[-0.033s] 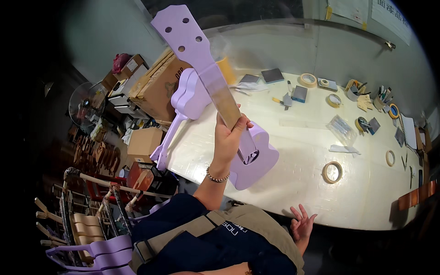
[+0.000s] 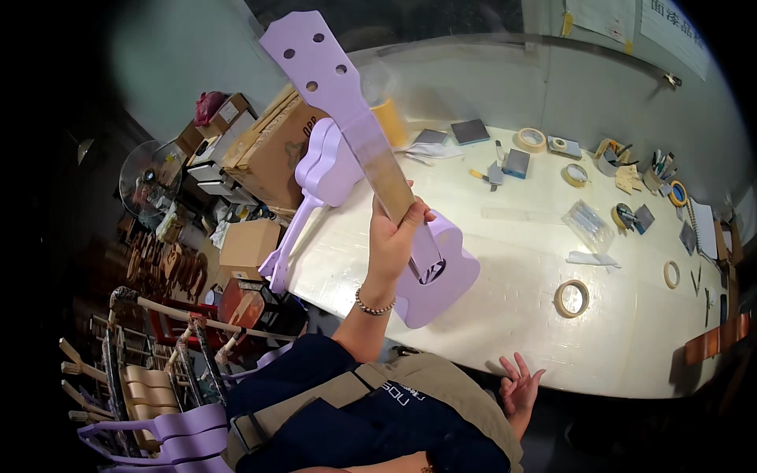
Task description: The person assembles light purple ukuleles in a workshop setting. They pick up unfinished ukulele bodies from a rack, apply masking tape to the soundhole and neck, and then place the finished units back on the rack. The process is repeated for multiple instruments.
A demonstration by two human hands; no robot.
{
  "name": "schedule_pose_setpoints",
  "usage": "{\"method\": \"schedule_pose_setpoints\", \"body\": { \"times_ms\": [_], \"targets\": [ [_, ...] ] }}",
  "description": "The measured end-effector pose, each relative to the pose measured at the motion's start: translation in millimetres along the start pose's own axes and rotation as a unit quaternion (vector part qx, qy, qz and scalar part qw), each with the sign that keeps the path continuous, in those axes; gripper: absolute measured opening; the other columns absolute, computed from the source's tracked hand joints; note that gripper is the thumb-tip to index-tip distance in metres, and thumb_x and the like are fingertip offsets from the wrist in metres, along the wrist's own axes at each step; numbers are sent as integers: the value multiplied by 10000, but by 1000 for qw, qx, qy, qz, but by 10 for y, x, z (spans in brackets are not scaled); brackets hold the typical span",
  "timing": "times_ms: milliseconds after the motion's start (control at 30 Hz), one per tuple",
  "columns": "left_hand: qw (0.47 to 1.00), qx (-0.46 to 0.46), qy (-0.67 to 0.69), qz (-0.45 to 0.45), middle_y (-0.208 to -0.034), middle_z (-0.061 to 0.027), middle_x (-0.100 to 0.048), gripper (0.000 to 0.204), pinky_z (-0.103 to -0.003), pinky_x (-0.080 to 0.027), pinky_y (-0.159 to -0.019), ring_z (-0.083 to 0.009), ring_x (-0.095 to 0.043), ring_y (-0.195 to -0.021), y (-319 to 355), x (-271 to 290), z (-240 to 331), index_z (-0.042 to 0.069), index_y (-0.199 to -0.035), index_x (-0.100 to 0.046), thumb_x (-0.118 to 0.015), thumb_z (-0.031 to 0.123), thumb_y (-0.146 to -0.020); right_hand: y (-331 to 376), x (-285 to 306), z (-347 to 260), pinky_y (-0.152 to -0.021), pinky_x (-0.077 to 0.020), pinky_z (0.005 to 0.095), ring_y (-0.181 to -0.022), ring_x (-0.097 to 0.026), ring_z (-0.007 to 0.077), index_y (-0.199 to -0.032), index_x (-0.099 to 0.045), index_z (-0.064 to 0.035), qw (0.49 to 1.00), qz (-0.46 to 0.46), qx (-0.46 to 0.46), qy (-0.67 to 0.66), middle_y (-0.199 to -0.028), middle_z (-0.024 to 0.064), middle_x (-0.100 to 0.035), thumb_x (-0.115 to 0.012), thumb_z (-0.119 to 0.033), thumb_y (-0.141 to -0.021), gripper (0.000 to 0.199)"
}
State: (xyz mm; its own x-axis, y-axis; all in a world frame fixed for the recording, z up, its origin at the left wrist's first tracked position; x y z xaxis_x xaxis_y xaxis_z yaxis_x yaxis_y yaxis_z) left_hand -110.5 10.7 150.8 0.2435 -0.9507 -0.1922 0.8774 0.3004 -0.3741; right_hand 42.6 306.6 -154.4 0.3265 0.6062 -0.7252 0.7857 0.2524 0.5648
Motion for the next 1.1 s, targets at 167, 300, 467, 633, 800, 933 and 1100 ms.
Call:
{"method": "schedule_pose_setpoints", "body": {
  "times_ms": [167, 300, 467, 633, 800, 933, 1100],
  "targets": [
    [1000, -5, -11, 3, -816, -43, -512, 359, -260, -430, -753, -133, -540, -771, 20, -11, -18, -49, -1156, -333, -524, 80, -880, -53, -119, -65, -373, -380, 186, -444, -427, 121, -1317, -314, -74, 1000, 0, 3, 5, -1154, 190, -533, -263, -654, -834, 757],
    [999, 0, -33, 1, -833, -48, -517, 363, -261, -430, -756, -131, -542, -782, 21, -50, -3, -48, -1160, -338, -526, 91, -882, -165, -53, -61, -386, -406, 216, -476, -478, 161, -1307, -328, -75, 1000, -25, -10, -12, -1194, 207, -488, -231, -687, -814, 792],
    [997, -15, -74, -2, -831, -58, -521, 355, -266, -433, -751, -136, -543, -770, 72, -112, 13, -51, -1159, -338, -518, 72, -879, -166, 21, -66, -376, -394, 210, -485, -476, 159, -1318, -313, -79, 1000, -20, -16, -7, -1210, 201, -479, -242, -684, -815, 789],
    [993, -57, 19, 101, -763, -84, -540, 267, -264, -441, -673, -158, -542, -697, -32, 454, 108, -28, -1103, -389, -494, 2, -860, -187, -40, -128, -421, -418, 204, -523, -489, 146, -1343, -288, -82, 998, -55, -30, 23, -1289, 218, -407, -241, -651, -836, 764],
    [968, -76, 68, 228, -783, -111, -538, 260, -343, -486, -703, -211, -551, -708, 315, 1273, 464, 4, -1113, -387, -492, 47, -879, -273, -7, -170, -387, -350, 177, -496, -428, 113, -1317, -316, -46, 991, -54, -66, 100, -1225, 200, -478, -203, -622, -865, 741],
    [946, -91, 104, 293, -802, -114, -541, 267, -384, -504, -744, -223, -553, -728, 724, 1696, 720, 15, -1122, -395, -500, 86, -886, -295, -210, -191, -385, -314, 167, -506, -407, 92, -1303, -343, -48, 979, -57, -102, 168, -1203, 177, -501, -211, -613, -874, 722],
    [914, -130, 78, 377, -807, -120, -541, 281, -396, -503, -743, -230, -559, -754, 1495, 2034, 1134, 5, -1115, -419, -529, 77, -867, -489, -527, -119, -417, -315, 167, -532, -407, 83, -1287, -371, -52, 941, -151, -146, 266, -1188, 151, -511, -227, -600, -882, 697]
  ]
}}
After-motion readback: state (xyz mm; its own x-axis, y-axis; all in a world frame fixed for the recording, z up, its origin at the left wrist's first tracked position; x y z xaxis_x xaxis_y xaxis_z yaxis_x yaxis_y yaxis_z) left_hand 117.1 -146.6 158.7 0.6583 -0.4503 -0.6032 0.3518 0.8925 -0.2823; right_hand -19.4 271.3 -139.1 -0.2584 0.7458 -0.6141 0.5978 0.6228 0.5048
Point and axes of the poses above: each hand's wrist, its own y-axis away from the middle knuckle, its own x-axis out of the back of the hand, z = x × y, the point moved 9 cm from there along -y, towards the middle knuckle
